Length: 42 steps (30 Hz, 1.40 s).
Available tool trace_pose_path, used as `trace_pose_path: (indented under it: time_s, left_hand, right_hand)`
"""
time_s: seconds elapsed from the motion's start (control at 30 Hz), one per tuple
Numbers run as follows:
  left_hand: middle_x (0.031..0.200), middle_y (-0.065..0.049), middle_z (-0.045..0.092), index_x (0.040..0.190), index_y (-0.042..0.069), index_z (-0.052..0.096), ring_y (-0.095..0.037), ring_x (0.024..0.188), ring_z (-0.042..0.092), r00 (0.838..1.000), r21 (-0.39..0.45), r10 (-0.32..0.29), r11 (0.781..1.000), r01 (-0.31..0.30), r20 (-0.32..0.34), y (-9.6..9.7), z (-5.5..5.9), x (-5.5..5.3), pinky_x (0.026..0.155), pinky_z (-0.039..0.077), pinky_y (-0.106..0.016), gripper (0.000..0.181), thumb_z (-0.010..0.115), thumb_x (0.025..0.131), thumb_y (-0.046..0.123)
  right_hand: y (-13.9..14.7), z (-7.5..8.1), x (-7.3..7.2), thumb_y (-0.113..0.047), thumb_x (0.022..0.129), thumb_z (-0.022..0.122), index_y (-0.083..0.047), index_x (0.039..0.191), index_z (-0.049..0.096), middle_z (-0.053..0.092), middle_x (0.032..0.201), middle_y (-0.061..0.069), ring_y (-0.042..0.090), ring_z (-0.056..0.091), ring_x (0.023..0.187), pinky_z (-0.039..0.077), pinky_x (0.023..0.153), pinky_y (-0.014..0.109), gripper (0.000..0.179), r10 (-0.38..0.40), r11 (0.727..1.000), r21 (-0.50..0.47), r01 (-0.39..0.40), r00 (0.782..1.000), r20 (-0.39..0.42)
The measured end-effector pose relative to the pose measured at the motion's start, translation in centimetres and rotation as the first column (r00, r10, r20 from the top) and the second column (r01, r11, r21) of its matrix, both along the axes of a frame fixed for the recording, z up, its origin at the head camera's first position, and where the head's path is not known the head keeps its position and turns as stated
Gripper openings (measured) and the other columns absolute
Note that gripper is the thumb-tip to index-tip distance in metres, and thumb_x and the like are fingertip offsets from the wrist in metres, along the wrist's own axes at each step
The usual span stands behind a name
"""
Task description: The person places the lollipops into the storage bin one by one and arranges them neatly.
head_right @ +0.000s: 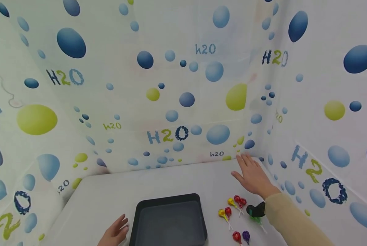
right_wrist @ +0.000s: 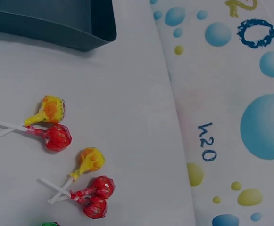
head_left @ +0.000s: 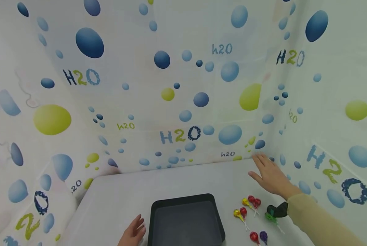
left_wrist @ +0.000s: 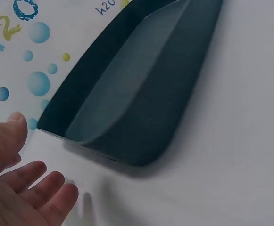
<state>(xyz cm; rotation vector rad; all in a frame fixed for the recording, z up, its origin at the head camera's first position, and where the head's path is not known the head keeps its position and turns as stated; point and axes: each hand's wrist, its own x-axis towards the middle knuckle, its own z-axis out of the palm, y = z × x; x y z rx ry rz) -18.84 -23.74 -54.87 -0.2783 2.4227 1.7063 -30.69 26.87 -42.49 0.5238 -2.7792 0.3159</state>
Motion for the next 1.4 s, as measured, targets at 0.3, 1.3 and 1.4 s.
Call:
trace_pose_path:
  time_s: [0.3,1.3,1.4]
  left_hand:
    - [0.145,-0.041,0.019,0.143,-0.018,0.012,-0.056,0.131,0.026,0.989,0.224,-0.104,0.967,0.125,-0.105,-0.6,-3.7,0.5,0.1,0.045,-0.054,0.094,0.059,0.091,0.044]
    - [0.144,-0.043,0.016,0.139,-0.024,0.01,-0.053,0.133,0.024,0.965,0.279,-0.249,0.924,0.261,-0.076,-0.7,-5.2,-0.4,0.104,0.045,-0.042,0.088,0.056,0.095,0.038]
    - [0.144,-0.043,0.016,0.139,-0.024,0.01,-0.052,0.133,0.026,0.964,0.28,-0.254,0.922,0.266,-0.079,-0.7,-5.3,-0.3,0.103,0.046,-0.041,0.088,0.056,0.095,0.038]
  right_hand:
    - [1.7,-1.7,0.4,-0.055,0.095,0.046,0.003,0.146,0.03,0.03,0.148,0.028,0.048,0.026,0.135,0.025,0.107,0.066,0.08,-0.022,0.97,-0.233,0.07,0.979,0.202]
    - [2.7,-12.7,0.3,-0.023,0.092,0.063,0.006,0.125,0.058,0.061,0.118,0.025,0.048,0.051,0.115,0.043,0.095,0.062,0.044,-0.171,0.935,-0.181,0.304,0.836,0.521]
    - [2.6,-13.6,0.3,-0.022,0.091,0.065,0.005,0.122,0.06,0.063,0.116,0.023,0.047,0.052,0.114,0.044,0.095,0.061,0.042,-0.184,0.946,-0.148,0.287,0.857,0.48]
